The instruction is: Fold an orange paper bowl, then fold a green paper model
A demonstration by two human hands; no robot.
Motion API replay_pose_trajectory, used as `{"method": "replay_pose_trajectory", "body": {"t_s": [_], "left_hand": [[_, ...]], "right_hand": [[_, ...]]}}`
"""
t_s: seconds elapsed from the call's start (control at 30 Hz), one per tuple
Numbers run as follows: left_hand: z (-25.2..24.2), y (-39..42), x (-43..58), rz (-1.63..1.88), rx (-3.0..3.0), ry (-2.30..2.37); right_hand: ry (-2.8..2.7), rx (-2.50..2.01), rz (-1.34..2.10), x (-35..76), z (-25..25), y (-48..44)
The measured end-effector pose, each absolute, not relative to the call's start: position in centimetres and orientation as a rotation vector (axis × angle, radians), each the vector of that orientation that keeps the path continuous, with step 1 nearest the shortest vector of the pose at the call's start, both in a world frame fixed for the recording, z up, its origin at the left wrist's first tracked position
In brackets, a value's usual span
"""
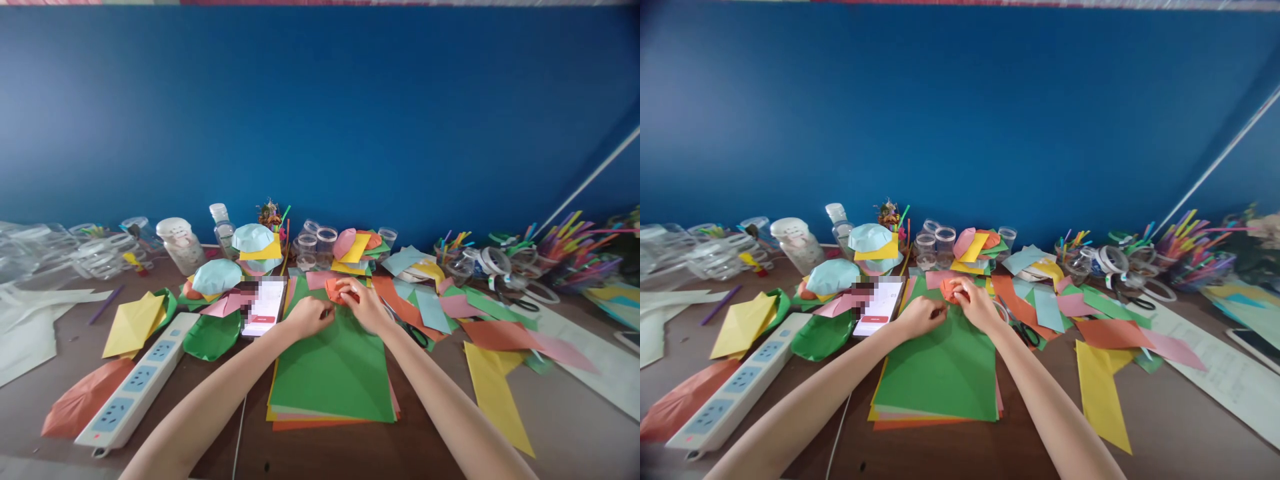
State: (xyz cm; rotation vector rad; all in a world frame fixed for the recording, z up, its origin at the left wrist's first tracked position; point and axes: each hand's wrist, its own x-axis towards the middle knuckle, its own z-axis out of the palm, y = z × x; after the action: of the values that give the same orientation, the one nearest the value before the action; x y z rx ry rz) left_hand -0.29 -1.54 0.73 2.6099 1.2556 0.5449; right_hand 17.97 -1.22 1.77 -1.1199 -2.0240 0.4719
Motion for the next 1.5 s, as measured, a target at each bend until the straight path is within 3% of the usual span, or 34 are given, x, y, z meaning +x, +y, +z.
{"method": "replay_pose_trajectory", "body": {"t_s": [0.53,0.9,1.17,1.5], "left_hand": [[0.8,-2.1,0.0,0.447,2.704,1.093],[2.0,-6.1,1.8,0.317,2.89,0.516],[1.3,-4.5,1.2,0.547,2.765,0.817],[0.8,-4.2,1.5,0.291,2.868,1.042]], "right_hand": [[-2.0,-1.119,0.528,18.0,1.1,-1.0],[-1.904,-1.059,0.648,17.9,0.5,-0.7],[-1.922,-1.062,0.679,17.9,0.8,-0.9],[-1.937,-1.056,0.667,18.0,0.2,-0.4]]}}
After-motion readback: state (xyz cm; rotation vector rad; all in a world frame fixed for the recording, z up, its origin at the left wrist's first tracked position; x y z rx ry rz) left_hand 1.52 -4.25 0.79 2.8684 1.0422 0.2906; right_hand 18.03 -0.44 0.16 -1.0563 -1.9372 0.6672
